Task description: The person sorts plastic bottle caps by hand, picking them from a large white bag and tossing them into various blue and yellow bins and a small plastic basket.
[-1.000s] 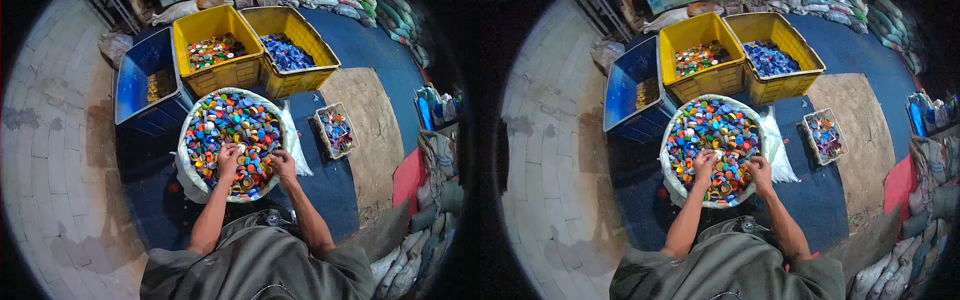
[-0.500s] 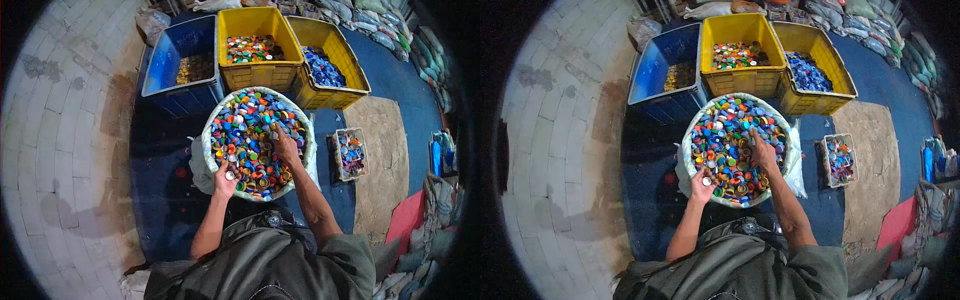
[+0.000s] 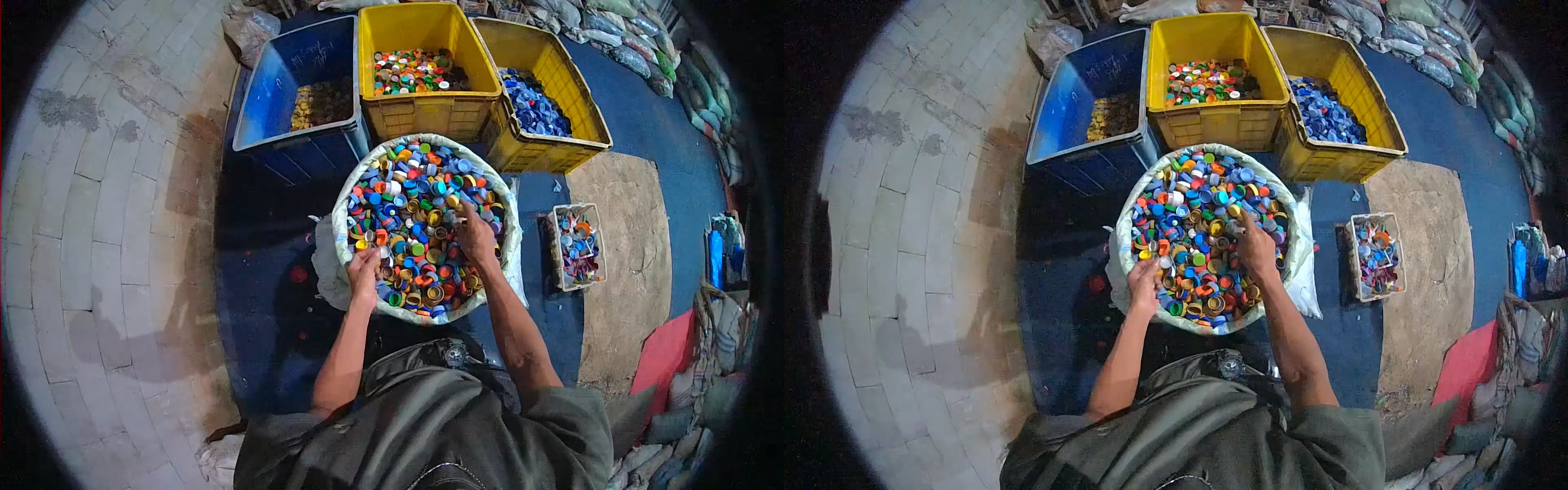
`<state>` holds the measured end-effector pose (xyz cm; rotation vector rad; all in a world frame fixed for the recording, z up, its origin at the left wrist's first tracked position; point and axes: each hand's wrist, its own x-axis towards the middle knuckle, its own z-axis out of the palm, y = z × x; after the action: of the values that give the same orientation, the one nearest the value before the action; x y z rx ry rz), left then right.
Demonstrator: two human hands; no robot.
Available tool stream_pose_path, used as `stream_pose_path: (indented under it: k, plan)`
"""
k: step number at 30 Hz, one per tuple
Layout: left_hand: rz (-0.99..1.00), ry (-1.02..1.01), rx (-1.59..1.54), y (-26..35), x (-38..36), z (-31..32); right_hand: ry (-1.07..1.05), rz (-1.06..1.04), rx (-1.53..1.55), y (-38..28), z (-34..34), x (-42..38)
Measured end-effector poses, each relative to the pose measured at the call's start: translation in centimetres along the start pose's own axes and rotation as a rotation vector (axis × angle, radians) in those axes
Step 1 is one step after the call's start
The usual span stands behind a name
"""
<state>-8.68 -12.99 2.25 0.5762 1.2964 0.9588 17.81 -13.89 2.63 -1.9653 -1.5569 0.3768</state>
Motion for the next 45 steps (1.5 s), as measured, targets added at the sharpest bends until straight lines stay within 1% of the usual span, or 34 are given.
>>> stream_pose_path:
  k: [1, 4, 5, 8, 9, 12, 13, 16, 18, 20, 21, 24, 25, 28, 29, 32, 33, 36, 37, 38, 40, 41, 43, 45]
  plan:
    - [0.069, 0.045, 0.110, 0.2, 0.2, 0.0, -0.017, 0.052, 0.120, -0.4, -0.7, -0.4]
    - [0.225, 0.086, 0.296, -1.1, 1.6, -0.9, 0.077, -0.031, 0.098, -0.1, -0.9, -1.3]
    - [0.230, 0.093, 0.381, -1.5, 2.4, -1.3, -0.001, -0.009, 0.129, 0.0, -1.5, -1.6]
    - [0.308, 0.054, 0.448, -1.6, 2.7, -1.0, -0.094, 0.133, 0.074, 0.3, -1.6, -1.4]
    - [0.331, 0.050, 0.477, -1.8, 2.7, -0.9, -0.128, 0.087, -0.010, 0.5, -1.5, -1.3]
    - [0.406, 0.063, 0.558, -2.0, 2.7, -1.2, -0.211, 0.015, -0.108, 0.3, -1.3, -0.9]
    - [0.396, 0.080, 0.598, -1.9, 2.4, -1.3, -0.178, 0.007, -0.157, -0.2, -1.3, -0.8]
    - [0.380, 0.118, 0.694, -1.6, 1.6, -1.0, -0.119, -0.062, -0.163, 0.7, -0.2, -0.6]
    - [0.387, 0.132, 0.732, -1.6, 1.3, -0.9, -0.074, -0.019, -0.059, 0.5, -0.3, -0.9]
    - [0.483, 0.134, 0.787, -2.3, 2.0, -1.2, -0.015, 0.005, 0.049, -0.2, -0.8, -1.2]
    - [0.516, 0.136, 0.827, -2.0, 1.9, -1.0, 0.025, -0.047, 0.217, -0.3, -1.2, -1.4]
    - [0.575, 0.116, 0.988, -0.8, 1.2, -0.3, 0.175, 0.115, 0.532, -0.1, -0.7, -2.5]
    - [0.588, 0.105, 1.049, -0.3, 1.0, 0.1, 0.184, 0.237, 0.684, -0.1, -0.6, -3.2]
    - [0.682, -0.026, 0.946, -0.8, 2.1, 0.9, 0.077, 0.549, 1.118, -0.8, -2.6, -5.3]
    - [0.672, -0.098, 0.957, -0.9, 2.4, 1.6, 0.110, 0.602, 1.324, -1.4, -3.0, -6.0]
    - [0.617, -0.160, 1.091, -0.4, 2.1, 3.8, 0.021, 0.676, 1.619, -1.7, -4.4, -7.8]
    - [0.576, -0.231, 1.126, 0.4, 1.9, 4.3, -0.036, 0.662, 1.674, -2.0, -5.1, -8.4]
    - [0.502, -0.333, 1.181, -0.9, 4.1, 4.6, -0.096, 0.639, 1.883, -1.8, -5.5, -9.7]
    - [0.530, -0.363, 1.192, -0.8, 4.2, 4.7, -0.165, 0.587, 1.963, -1.2, -5.3, -10.2]
    - [0.567, -0.385, 1.192, -0.8, 4.1, 4.7, -0.147, 0.603, 1.980, -0.9, -5.3, -10.7]
    - [0.525, -0.415, 1.145, -0.5, 4.4, 4.8, -0.120, 0.639, 2.019, -1.3, -5.3, -11.3]
    - [0.490, -0.420, 1.133, -0.5, 4.4, 4.8, -0.161, 0.607, 2.111, 0.6, -3.7, -12.1]
    - [0.425, -0.431, 1.107, 0.4, 4.0, 5.3, -0.153, 0.616, 2.080, 0.1, -3.7, -12.3]
    - [0.458, -0.471, 1.022, -0.1, 4.6, 5.0, -0.141, 0.657, 2.094, -0.1, -3.7, -12.4]
